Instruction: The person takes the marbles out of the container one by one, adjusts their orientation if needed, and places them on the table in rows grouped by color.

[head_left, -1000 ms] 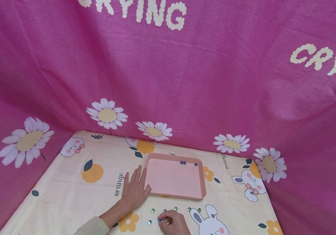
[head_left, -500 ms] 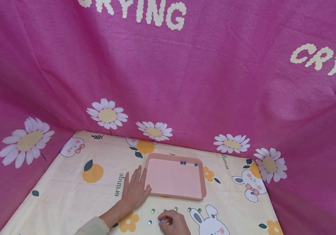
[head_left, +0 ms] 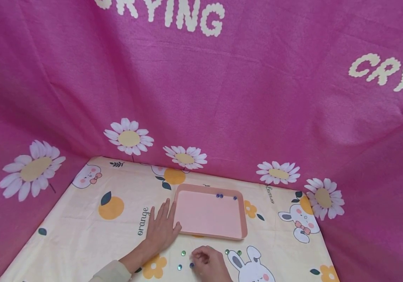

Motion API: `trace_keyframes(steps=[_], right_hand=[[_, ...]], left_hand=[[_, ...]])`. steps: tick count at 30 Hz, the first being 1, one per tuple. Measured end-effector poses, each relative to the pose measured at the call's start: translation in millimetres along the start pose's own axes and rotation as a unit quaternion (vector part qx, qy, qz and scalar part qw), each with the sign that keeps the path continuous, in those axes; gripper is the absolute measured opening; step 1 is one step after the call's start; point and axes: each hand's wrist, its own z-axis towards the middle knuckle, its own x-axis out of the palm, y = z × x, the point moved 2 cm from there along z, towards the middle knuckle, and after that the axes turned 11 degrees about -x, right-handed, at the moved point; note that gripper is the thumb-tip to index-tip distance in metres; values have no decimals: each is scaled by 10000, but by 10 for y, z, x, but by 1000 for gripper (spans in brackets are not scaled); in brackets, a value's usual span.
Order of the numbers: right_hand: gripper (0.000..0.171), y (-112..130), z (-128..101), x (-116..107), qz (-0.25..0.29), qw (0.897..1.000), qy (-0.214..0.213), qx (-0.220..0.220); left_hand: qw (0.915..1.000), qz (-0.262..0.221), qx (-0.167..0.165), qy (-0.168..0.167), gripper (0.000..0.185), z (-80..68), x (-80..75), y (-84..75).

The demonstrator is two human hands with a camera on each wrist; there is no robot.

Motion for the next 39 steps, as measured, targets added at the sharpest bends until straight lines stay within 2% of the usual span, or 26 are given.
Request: trace_keyframes(steps=[6, 18, 23, 25, 29, 34, 39], right_hand=[[13, 90, 150, -201, 54, 9992, -245, 303], [20, -27, 676, -764, -165, 9912, -1282, -283], [22, -153, 917, -955, -401, 9850, -1673, 133], [24, -222, 992, -993, -413, 9828, -1769, 342], [25, -339, 1112, -1020, -424, 9767, -2048, 489], [26, -460, 1218, -999, -155, 9668, -2402, 859], [26, -607, 1303, -967, 104, 9591, -2528, 1267]], left_hand=[[10000, 38, -17, 32, 75, 1, 5, 5], [9998, -19, -75, 179, 76, 13, -7, 3], [9998, 12, -70, 186, 76, 17, -11, -4], [9998, 36, -71, 184, 76, 17, -11, -4], [9998, 39, -61, 166, 76, 18, -11, -4], [9998, -16, -61, 172, 76, 18, -17, -7], [9998, -85, -61, 173, 76, 10, -2, 2]])
